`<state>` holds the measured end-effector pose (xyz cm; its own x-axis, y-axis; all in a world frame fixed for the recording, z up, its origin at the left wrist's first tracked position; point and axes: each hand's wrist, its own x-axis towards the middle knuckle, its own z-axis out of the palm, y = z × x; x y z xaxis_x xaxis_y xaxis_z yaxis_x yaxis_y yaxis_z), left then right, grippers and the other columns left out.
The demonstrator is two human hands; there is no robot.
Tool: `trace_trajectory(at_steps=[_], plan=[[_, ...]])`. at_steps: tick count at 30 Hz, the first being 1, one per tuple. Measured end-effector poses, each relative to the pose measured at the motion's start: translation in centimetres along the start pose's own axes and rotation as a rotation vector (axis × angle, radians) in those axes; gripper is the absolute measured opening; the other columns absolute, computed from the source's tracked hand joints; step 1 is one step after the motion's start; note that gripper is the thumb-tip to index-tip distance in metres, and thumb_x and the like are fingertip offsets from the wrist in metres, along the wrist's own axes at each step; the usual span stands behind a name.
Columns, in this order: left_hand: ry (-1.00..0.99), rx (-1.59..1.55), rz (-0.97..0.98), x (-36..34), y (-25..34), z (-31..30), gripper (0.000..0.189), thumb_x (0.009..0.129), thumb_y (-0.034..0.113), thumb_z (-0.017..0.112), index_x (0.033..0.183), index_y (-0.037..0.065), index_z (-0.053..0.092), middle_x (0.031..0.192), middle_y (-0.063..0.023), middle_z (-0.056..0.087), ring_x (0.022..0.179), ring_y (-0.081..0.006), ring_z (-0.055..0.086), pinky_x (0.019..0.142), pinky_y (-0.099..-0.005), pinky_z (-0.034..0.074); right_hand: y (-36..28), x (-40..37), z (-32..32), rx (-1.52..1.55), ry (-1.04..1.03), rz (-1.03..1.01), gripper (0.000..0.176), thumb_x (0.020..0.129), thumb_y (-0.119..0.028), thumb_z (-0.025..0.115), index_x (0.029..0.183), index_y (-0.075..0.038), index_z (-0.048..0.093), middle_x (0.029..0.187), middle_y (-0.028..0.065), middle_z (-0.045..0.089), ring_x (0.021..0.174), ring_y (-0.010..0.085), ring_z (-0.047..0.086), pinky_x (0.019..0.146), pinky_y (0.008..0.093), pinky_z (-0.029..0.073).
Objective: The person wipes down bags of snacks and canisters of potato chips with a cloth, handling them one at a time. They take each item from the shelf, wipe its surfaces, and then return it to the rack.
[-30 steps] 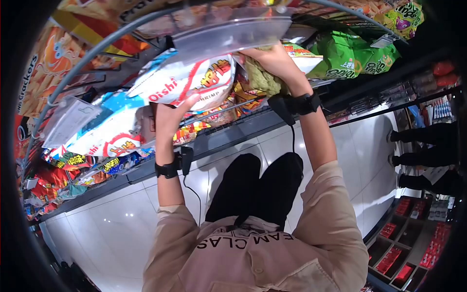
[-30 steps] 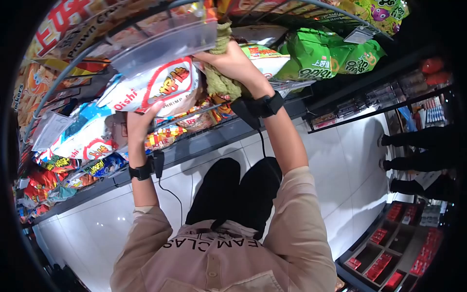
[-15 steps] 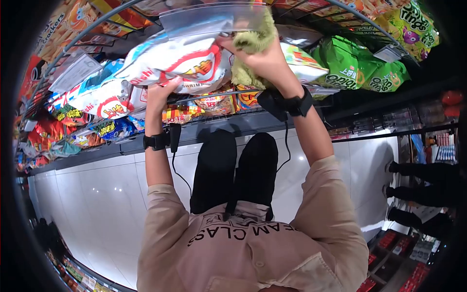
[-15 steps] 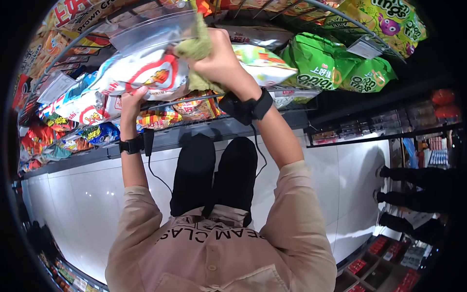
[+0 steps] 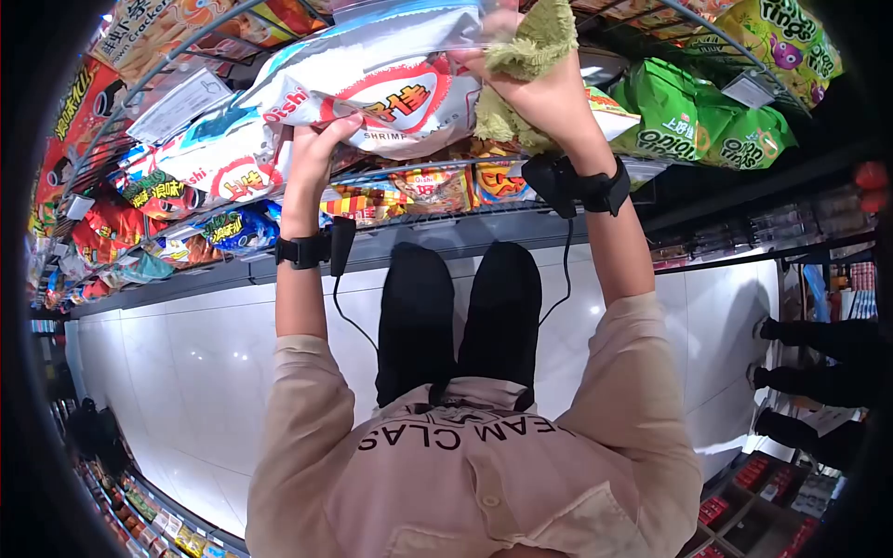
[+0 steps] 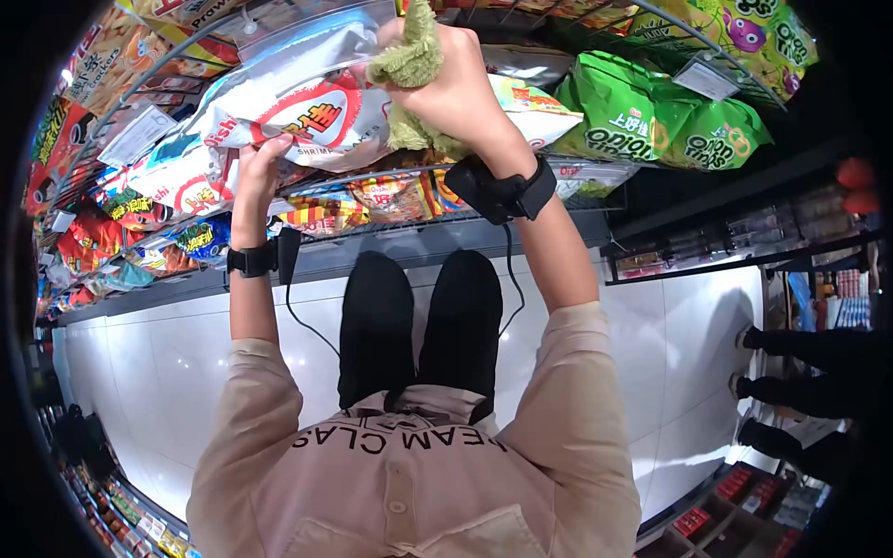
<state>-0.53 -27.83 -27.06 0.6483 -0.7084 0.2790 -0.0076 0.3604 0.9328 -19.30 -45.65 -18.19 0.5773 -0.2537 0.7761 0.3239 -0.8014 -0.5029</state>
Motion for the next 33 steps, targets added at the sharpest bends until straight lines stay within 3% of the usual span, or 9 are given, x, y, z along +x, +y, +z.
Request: trace_trajectory(at_steps=[9, 10, 14, 18, 21, 25, 29, 31, 33], plan=[[-0.014, 0.384, -0.311, 0.2, -0.1, 1.1, 0.026, 0.076, 0.02, 0.061, 0.091, 0.0, 0.061, 0.085, 0.0005, 0.06, 0.077, -0.0089, 0.053, 0.066, -0.0248, 0.042, 4.5, -2.0, 2.4, 0.148, 0.013, 0.352, 0.019, 0.075, -0.016, 0.071, 0.086, -0.001, 0.068, 0.075, 0.011, 0.068, 0.067, 0.0145, 0.065, 0.063, 0.0283, 0.049], [-0.012, 0.361, -0.261, 0.1, -0.2, 1.3, 0.026, 0.073, 0.031, 0.063, 0.071, 0.005, 0.061, 0.063, 0.0032, 0.053, 0.05, -0.0034, 0.042, 0.044, -0.0194, 0.031, 4.4, -2.3, 2.1, 0.138, -0.002, 0.38, 0.02, 0.075, -0.017, 0.071, 0.086, 0.0, 0.068, 0.077, 0.0098, 0.069, 0.068, 0.0102, 0.064, 0.062, 0.027, 0.049], [0.127, 0.133, -0.113, 1.3, -2.4, 0.3, 0.018, 0.073, 0.011, 0.062, 0.085, -0.002, 0.06, 0.082, -0.0066, 0.062, 0.077, -0.0137, 0.057, 0.072, -0.0259, 0.043, 3.0, -1.1, 1.0, 0.006, -0.074, 0.409, 0.02, 0.075, -0.018, 0.072, 0.083, 0.0, 0.068, 0.071, 0.0081, 0.067, 0.065, 0.011, 0.062, 0.061, 0.027, 0.048], [0.337, 0.216, 0.124, 1.0, -1.9, 2.1, 0.025, 0.075, 0.009, 0.062, 0.096, -0.003, 0.056, 0.091, -0.0063, 0.061, 0.086, -0.0123, 0.056, 0.082, -0.0255, 0.041, 2.6, -1.7, 1.6, 0.037, 0.061, 0.317, 0.018, 0.074, -0.017, 0.072, 0.08, -0.001, 0.068, 0.065, 0.0068, 0.065, 0.062, 0.0111, 0.062, 0.059, 0.0272, 0.048], [0.245, -0.058, 0.275, 1.3, -1.1, 2.0, 0.026, 0.08, 0.01, 0.06, 0.102, -0.003, 0.054, 0.097, -0.0057, 0.06, 0.089, -0.0115, 0.054, 0.083, -0.0252, 0.041, 2.4, -2.0, 1.4, -0.009, 0.056, 0.404, 0.016, 0.073, -0.015, 0.072, 0.08, -0.001, 0.068, 0.066, 0.0067, 0.066, 0.062, 0.0114, 0.062, 0.059, 0.0272, 0.047], [0.351, 0.093, 0.266, 1.4, 0.2, 3.5, 0.029, 0.09, 0.023, 0.056, 0.105, -0.001, 0.052, 0.101, -0.0046, 0.059, 0.091, -0.0088, 0.052, 0.082, -0.0248, 0.04, 2.0, -2.1, 2.3, 0.051, 0.138, 0.502, 0.019, 0.073, -0.015, 0.072, 0.081, 0.001, 0.067, 0.067, 0.0074, 0.066, 0.06, 0.0106, 0.06, 0.059, 0.0279, 0.047], [0.369, 0.033, 0.235, 2.8, -0.5, 4.1, 0.024, 0.089, 0.023, 0.06, 0.097, 0.0, 0.055, 0.096, -0.0037, 0.06, 0.084, -0.0069, 0.052, 0.075, -0.0227, 0.041, 4.3, -2.0, 2.9, 0.051, 0.182, 0.403, 0.021, 0.073, -0.016, 0.072, 0.083, 0.002, 0.067, 0.068, 0.0074, 0.067, 0.06, 0.0103, 0.06, 0.059, 0.0283, 0.047], [0.399, 0.208, 0.248, 4.4, -0.1, 3.7, 0.018, 0.087, 0.02, 0.061, 0.088, 0.002, 0.057, 0.088, -0.0032, 0.061, 0.077, -0.0078, 0.052, 0.068, -0.0232, 0.041, 4.9, -1.4, 3.1, -0.046, 0.14, 0.598, 0.018, 0.076, -0.012, 0.07, 0.082, 0.004, 0.065, 0.069, 0.0051, 0.064, 0.062, 0.0099, 0.059, 0.058, 0.0261, 0.046], [0.387, 0.506, 0.423, 5.2, 0.3, 3.6, 0.049, 0.074, 0.04, 0.07, 0.087, -0.005, 0.056, 0.076, -0.0185, 0.063, 0.069, -0.0307, 0.061, 0.069, -0.0367, 0.047, 6.3, -1.4, 3.2, -0.01, 0.138, 0.656, 0.02, 0.075, -0.014, 0.07, 0.084, 0.004, 0.065, 0.072, 0.0094, 0.066, 0.067, 0.0141, 0.062, 0.063, 0.0283, 0.048]])
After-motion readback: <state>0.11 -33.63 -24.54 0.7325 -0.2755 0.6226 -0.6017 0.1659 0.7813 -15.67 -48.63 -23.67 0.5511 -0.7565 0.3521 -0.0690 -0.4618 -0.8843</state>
